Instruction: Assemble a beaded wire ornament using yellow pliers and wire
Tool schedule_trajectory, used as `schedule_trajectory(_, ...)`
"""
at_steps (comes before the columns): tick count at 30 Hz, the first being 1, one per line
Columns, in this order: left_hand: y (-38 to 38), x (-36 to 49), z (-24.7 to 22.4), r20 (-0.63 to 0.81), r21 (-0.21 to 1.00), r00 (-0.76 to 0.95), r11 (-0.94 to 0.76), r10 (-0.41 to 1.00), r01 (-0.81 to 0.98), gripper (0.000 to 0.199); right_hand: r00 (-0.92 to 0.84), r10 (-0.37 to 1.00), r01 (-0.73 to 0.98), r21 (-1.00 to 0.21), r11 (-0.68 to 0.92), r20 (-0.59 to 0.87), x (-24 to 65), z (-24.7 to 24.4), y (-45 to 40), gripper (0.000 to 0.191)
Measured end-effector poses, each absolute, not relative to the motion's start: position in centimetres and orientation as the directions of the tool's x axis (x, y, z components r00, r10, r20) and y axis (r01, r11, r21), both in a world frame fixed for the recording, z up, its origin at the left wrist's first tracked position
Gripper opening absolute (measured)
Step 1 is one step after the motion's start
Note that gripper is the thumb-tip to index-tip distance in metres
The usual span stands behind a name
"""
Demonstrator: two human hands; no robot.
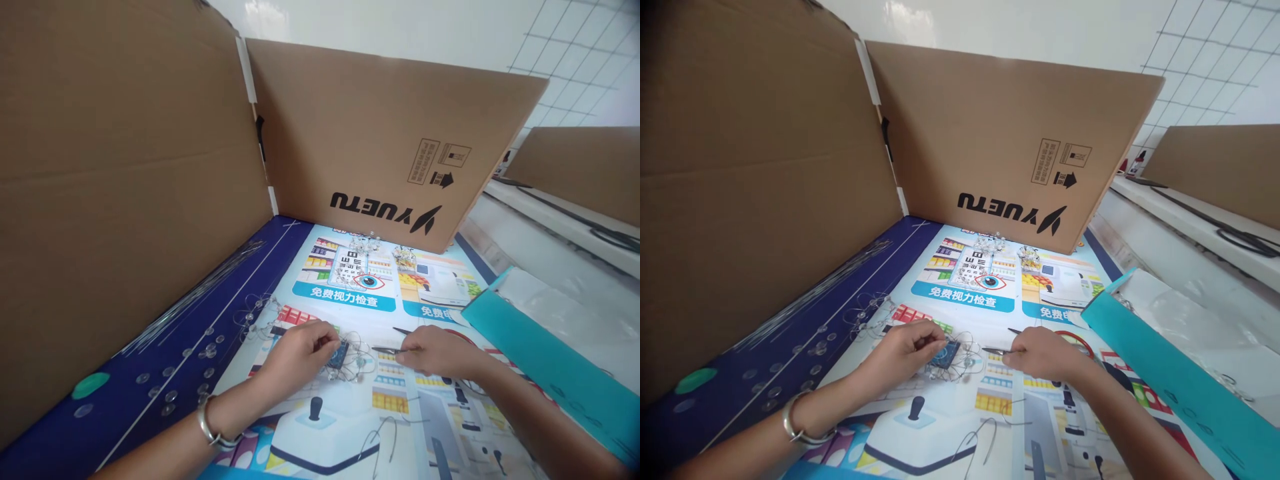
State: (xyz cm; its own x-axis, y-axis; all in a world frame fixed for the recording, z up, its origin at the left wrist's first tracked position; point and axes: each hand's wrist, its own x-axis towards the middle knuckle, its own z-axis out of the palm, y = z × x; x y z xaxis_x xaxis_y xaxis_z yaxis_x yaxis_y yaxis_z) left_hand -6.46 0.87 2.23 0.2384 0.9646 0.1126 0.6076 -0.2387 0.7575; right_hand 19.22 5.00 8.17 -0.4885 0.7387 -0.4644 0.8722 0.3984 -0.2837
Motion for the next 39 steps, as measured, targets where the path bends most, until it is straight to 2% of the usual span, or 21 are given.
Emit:
schedule_trajectory(5, 0.8, -6.5, 2.1, 0.129, 0.75, 0.248, -0.258, 0.96, 0.609, 0.013, -0.503, 0.71, 0.864, -0.281, 0.417, -0.492, 18.7, 7.8, 5.4, 0.041)
schedule_trajectory(11, 0.9, -6.6, 2.0, 0.134, 0.749, 0.257, -0.268, 0.957, 0.606, 0.012, -0.507, 0.747, 0.861, -0.216, 0.461, -0.43, 17.8, 7.6, 5.2, 0.037)
schedule_trajectory(18, 1.0, -6.6, 1.9, 0.139, 0.749, 0.261, -0.274, 0.955, 0.603, 0.012, -0.47, 0.843, 0.876, -0.026, 0.481, -0.261, 16.8, 8.0, 2.9, 0.031)
schedule_trajectory(24, 0.9, -6.6, 2.4, 0.139, 0.757, 0.272, -0.279, 0.952, 0.591, 0.013, -0.513, 0.857, 0.838, 0.186, 0.513, -0.051, 16.5, 7.3, 1.4, 0.022)
schedule_trajectory(26, 0.8, -6.6, 2.5, 0.145, 0.759, 0.27, -0.282, 0.952, 0.587, 0.013, -0.506, 0.862, 0.851, 0.143, 0.506, -0.039, 16.7, 7.2, 1.2, 0.022)
schedule_trajectory(30, 0.9, -6.6, 2.4, 0.155, 0.764, 0.271, -0.289, 0.95, 0.577, 0.013, -0.466, 0.876, 0.885, -0.075, 0.46, -0.122, 17.2, 7.2, 1.2, 0.027)
schedule_trajectory(39, 1.0, -6.5, 2.1, 0.164, 0.763, 0.267, -0.293, 0.95, 0.576, 0.013, -0.419, 0.885, 0.895, -0.255, 0.365, -0.204, 18.4, 5.6, 2.0, 0.033)
